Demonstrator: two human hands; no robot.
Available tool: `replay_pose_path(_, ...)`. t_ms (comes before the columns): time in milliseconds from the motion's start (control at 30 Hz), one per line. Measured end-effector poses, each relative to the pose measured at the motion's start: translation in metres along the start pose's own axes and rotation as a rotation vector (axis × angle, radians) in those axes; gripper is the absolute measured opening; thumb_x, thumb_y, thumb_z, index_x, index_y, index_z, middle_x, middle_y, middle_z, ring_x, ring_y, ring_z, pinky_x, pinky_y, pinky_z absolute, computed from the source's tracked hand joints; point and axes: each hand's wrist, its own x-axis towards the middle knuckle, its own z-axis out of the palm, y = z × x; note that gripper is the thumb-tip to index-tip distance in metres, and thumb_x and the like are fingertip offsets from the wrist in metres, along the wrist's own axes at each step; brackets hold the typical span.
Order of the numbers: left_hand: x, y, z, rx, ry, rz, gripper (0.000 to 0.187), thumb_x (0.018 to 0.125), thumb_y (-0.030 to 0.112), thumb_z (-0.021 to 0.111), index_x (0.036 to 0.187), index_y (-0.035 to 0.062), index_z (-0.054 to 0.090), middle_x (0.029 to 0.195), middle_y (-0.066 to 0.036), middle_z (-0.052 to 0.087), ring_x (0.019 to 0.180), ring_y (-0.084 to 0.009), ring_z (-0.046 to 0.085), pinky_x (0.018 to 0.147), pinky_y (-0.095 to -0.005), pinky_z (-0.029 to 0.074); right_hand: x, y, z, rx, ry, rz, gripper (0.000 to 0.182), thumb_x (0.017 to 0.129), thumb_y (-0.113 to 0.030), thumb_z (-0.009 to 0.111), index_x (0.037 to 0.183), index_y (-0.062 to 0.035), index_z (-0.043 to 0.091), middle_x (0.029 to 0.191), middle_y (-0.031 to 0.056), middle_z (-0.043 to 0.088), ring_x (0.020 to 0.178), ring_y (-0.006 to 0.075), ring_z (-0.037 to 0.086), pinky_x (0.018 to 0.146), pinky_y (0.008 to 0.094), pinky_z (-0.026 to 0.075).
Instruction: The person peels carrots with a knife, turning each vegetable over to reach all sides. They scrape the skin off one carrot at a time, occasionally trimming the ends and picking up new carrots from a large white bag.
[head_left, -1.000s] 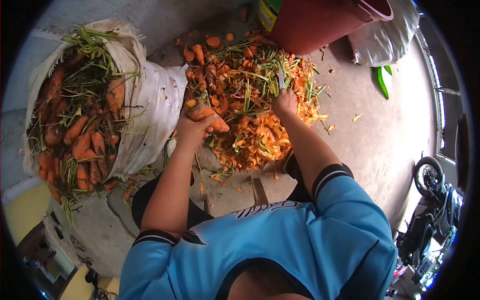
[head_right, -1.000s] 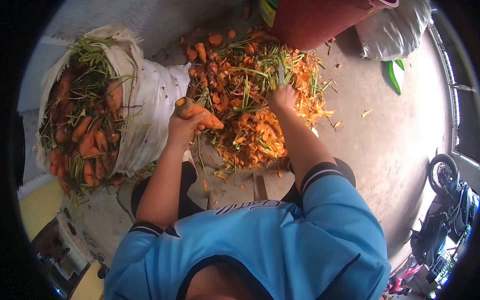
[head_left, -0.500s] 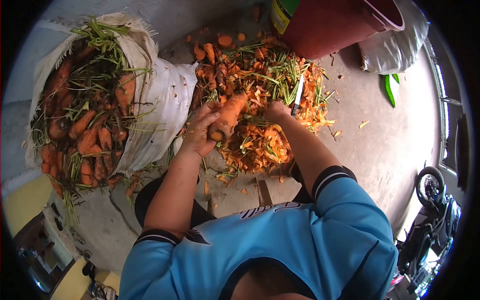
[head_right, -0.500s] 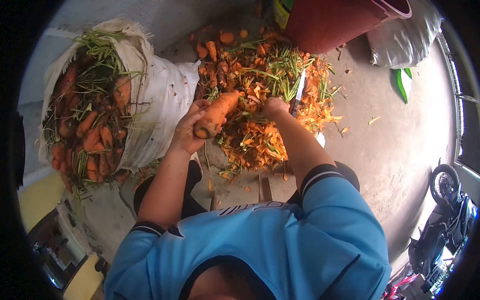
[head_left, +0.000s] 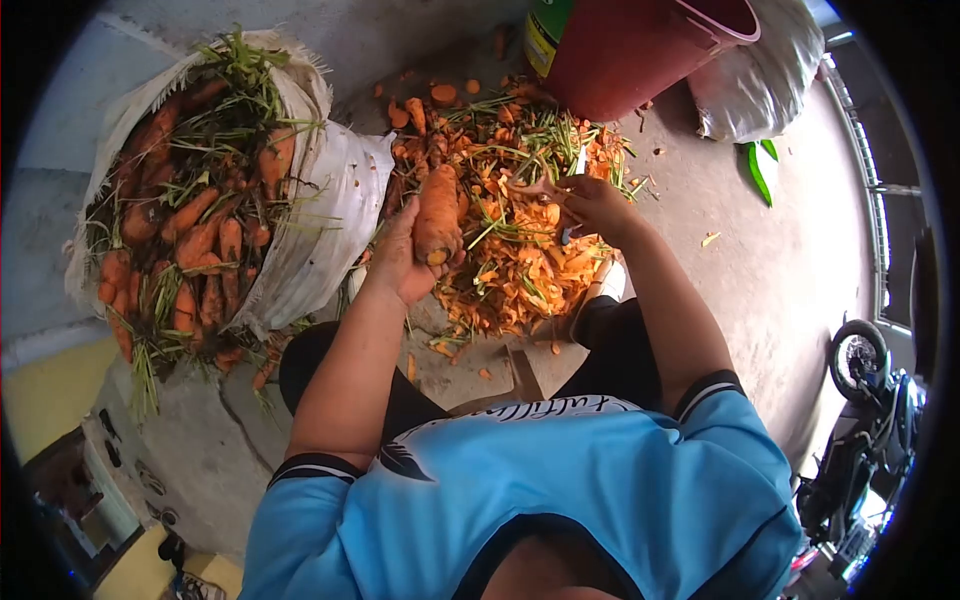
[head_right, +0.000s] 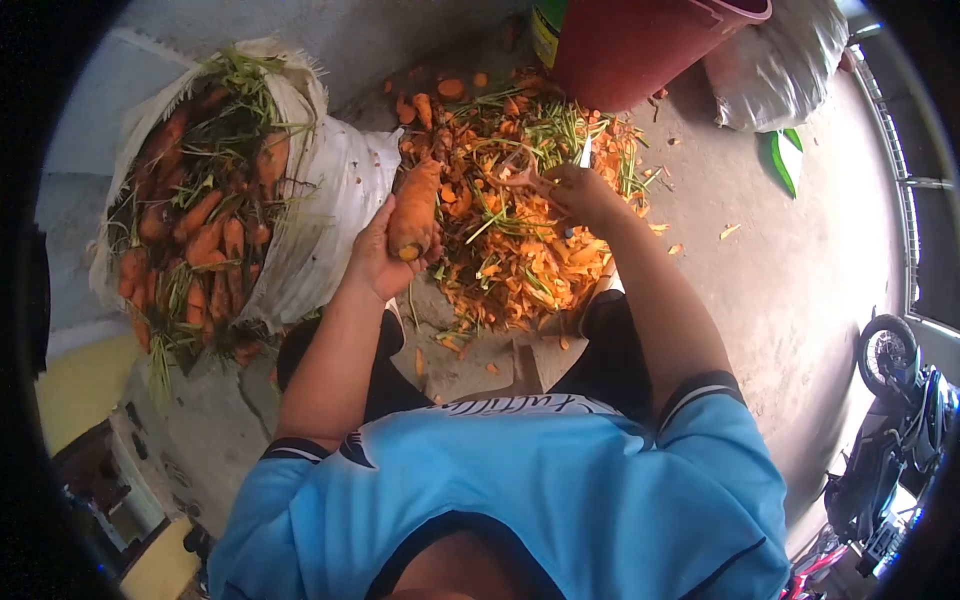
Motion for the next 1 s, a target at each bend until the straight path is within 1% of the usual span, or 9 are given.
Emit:
replay_pose_path(133,-0.009,-0.018,-0.003,0.102,-0.140,0.151,0.049,0.075,0.024,0.064,0.112,0.0031,0.040,0.095,-0.014,0.050,0.083,-0.0269,0.054,0.069,-0.0404,0.049,-0.034,-0.006,0.022,0.460,-0.295,-0.133,0.042,0.083,-0.015,0.051,0.120,0.0001,0.038,0.089,0.0068,0.054,0.058,0.0087,0.049,0.047,0.0225,0.043)
replay_pose_path(267,-0.003,-0.021,-0.014,0.244,-0.212,0.117,0.048,0.075,0.025,0.064,0.112,0.0039,0.041,0.088,-0.011,0.054,0.079,-0.0237,0.057,0.067,-0.0391,0.050,-0.046,-0.020,0.039,0.230,-0.360,-0.139,0.046,0.082,-0.012,0.050,0.124,0.0005,0.035,0.085,0.0045,0.055,0.056,0.0069,0.043,0.048,0.0203,0.036)
replay_pose_path(400,0.006,-0.012,-0.019,0.134,-0.156,-0.010,0.043,0.081,0.030,0.055,0.112,0.0034,0.042,0.090,-0.011,0.055,0.078,-0.0209,0.058,0.066,-0.0349,0.051,-0.039,-0.016,0.031,0.060,-0.136,-0.197,0.042,0.084,-0.017,0.047,0.123,-0.0031,0.039,0.084,0.0047,0.056,0.059,0.0084,0.046,0.053,0.0224,0.041)
replay_pose_path(433,0.007,-0.012,-0.018,0.131,-0.156,-0.006,0.042,0.082,0.031,0.053,0.112,0.0032,0.042,0.091,-0.011,0.055,0.078,-0.0206,0.058,0.065,-0.0338,0.051,-0.035,-0.016,0.031,-0.062,-0.038,-0.235,0.038,0.086,-0.030,0.046,0.113,-0.0032,0.051,0.085,0.0095,0.059,0.065,0.0123,0.053,0.061,0.0287,0.044)
replay_pose_path(567,0.002,-0.014,-0.005,0.148,-0.114,-0.084,0.036,0.086,0.029,0.047,0.112,0.0038,0.043,0.093,-0.011,0.056,0.078,-0.0194,0.059,0.062,-0.0312,0.051,-0.025,-0.026,0.045,-0.429,0.220,-0.124,0.054,0.084,-0.050,0.039,0.082,-0.0021,0.064,0.073,0.0162,0.062,0.073,0.0213,0.060,0.071,0.0356,0.044)
replay_pose_path(667,0.013,-0.017,-0.017,0.132,-0.253,-0.119,0.037,0.086,0.030,0.048,0.112,0.0043,0.042,0.092,-0.009,0.056,0.078,-0.0183,0.058,0.062,-0.0317,0.050,-0.035,-0.050,0.067,-0.826,0.209,-0.361,0.042,0.076,-0.046,0.051,0.065,-0.0074,0.064,0.063,0.0112,0.060,0.060,0.0247,0.059,0.058,0.0365,0.047)
replay_pose_path(867,0.021,-0.022,-0.019,0.168,-0.100,-0.165,0.038,0.087,0.035,0.042,0.109,0.0049,0.045,0.088,-0.009,0.057,0.075,-0.0201,0.059,0.062,-0.0331,0.050,-0.007,-0.056,0.084,-1.082,0.169,-0.754,0.026,0.067,-0.030,0.060,0.055,-0.0075,0.058,0.051,0.0073,0.052,0.052,0.0238,0.055,0.049,0.0343,0.044)
replay_pose_path(967,0.008,-0.024,-0.013,0.249,-0.152,-0.208,0.039,0.087,0.035,0.042,0.110,0.0040,0.045,0.086,-0.010,0.056,0.073,-0.0220,0.059,0.061,-0.0358,0.051,0.034,-0.059,0.050,-1.219,0.193,-0.452,0.028,0.067,-0.040,0.059,0.060,-0.0137,0.060,0.059,0.0052,0.057,0.055,0.0219,0.057,0.052,0.0339,0.046)
replay_pose_path(1000,0.006,-0.024,-0.012,0.247,-0.212,-0.193,0.039,0.087,0.035,0.043,0.110,0.0037,0.044,0.086,-0.011,0.055,0.073,-0.0222,0.059,0.060,-0.0363,0.051,0.036,-0.077,0.035,-1.294,0.047,-0.175,0.024,0.066,-0.052,0.060,0.063,-0.0281,0.065,0.068,0.0009,0.060,0.068,0.0163,0.060,0.060,0.0300,0.048)
